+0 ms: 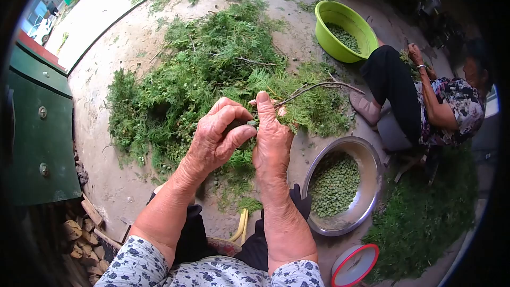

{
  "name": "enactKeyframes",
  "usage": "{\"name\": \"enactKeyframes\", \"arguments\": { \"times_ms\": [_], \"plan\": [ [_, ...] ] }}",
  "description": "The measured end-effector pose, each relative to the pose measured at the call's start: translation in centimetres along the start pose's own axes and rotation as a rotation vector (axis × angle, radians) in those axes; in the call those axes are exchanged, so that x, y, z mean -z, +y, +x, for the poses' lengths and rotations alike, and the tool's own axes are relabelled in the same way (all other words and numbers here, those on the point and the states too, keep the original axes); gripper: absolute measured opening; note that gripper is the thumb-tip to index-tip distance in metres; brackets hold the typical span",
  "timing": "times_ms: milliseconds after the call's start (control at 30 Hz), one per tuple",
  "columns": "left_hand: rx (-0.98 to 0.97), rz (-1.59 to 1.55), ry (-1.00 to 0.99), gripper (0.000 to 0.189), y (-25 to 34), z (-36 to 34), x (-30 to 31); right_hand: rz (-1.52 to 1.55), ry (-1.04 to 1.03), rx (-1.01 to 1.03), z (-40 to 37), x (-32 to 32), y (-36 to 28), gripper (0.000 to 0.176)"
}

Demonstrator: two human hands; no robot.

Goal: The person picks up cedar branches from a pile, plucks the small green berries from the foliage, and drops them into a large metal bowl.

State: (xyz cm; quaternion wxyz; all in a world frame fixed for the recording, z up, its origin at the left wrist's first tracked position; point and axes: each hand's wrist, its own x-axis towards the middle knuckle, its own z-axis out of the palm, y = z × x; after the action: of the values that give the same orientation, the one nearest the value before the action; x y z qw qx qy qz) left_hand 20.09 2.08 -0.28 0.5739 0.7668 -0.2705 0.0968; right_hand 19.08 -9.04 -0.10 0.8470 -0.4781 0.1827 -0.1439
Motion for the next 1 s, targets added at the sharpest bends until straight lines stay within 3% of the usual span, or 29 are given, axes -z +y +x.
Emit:
{"name": "enactKeyframes", "arguments": {
  "times_ms": [67, 133, 433, 533, 600, 633, 700, 833, 900, 1000],
  "plan": [
    [-0.035, 0.049, -0.022, 0.018, 0.6, 0.1, 0.0, -0.116, -0.02, -0.024, -0.3, 0.1, -0.8, 0.018],
    [-0.068, 0.079, -0.032, 0.017, 0.3, 0.1, -0.2, 0.02, 0.002, -0.063, 0.3, 0.2, 0.2, 0.017],
    [0.072, 0.033, 0.094, 0.013, -0.2, -0.4, -1.3, -0.051, 0.076, -0.042, 0.0, -0.1, 0.5, 0.019],
    [0.226, -0.123, 0.127, 0.014, -0.1, -0.6, -1.5, -0.04, 0.096, 0.031, 0.2, 0.2, 0.8, 0.019],
    [0.472, -0.439, 0.103, 0.018, 0.2, -0.7, -1.5, -0.097, 0.115, 0.041, 0.5, 0.3, 0.6, 0.019],
    [0.471, -0.439, 0.105, 0.018, 0.0, -0.7, -1.6, -0.098, 0.113, 0.041, 0.6, 0.3, 0.5, 0.019],
    [0.583, -0.721, 0.163, 0.02, -0.4, -1.0, -1.8, -0.058, 0.134, -0.084, 0.7, 0.4, 0.6, 0.019],
    [0.589, -0.71, 0.158, 0.024, -0.1, -0.8, -1.5, -0.031, 0.126, -0.018, 0.8, 0.3, 1.1, 0.022],
    [0.509, -0.466, 0.135, 0.021, 0.5, -0.6, -1.3, -0.133, 0.114, 0.082, 0.9, 0.4, 1.2, 0.025],
    [0.55, -0.358, 0.087, 0.018, 0.1, -0.9, -1.9, -0.062, 0.094, -0.032, 0.9, 0.7, 1.2, 0.023]
  ]
}}
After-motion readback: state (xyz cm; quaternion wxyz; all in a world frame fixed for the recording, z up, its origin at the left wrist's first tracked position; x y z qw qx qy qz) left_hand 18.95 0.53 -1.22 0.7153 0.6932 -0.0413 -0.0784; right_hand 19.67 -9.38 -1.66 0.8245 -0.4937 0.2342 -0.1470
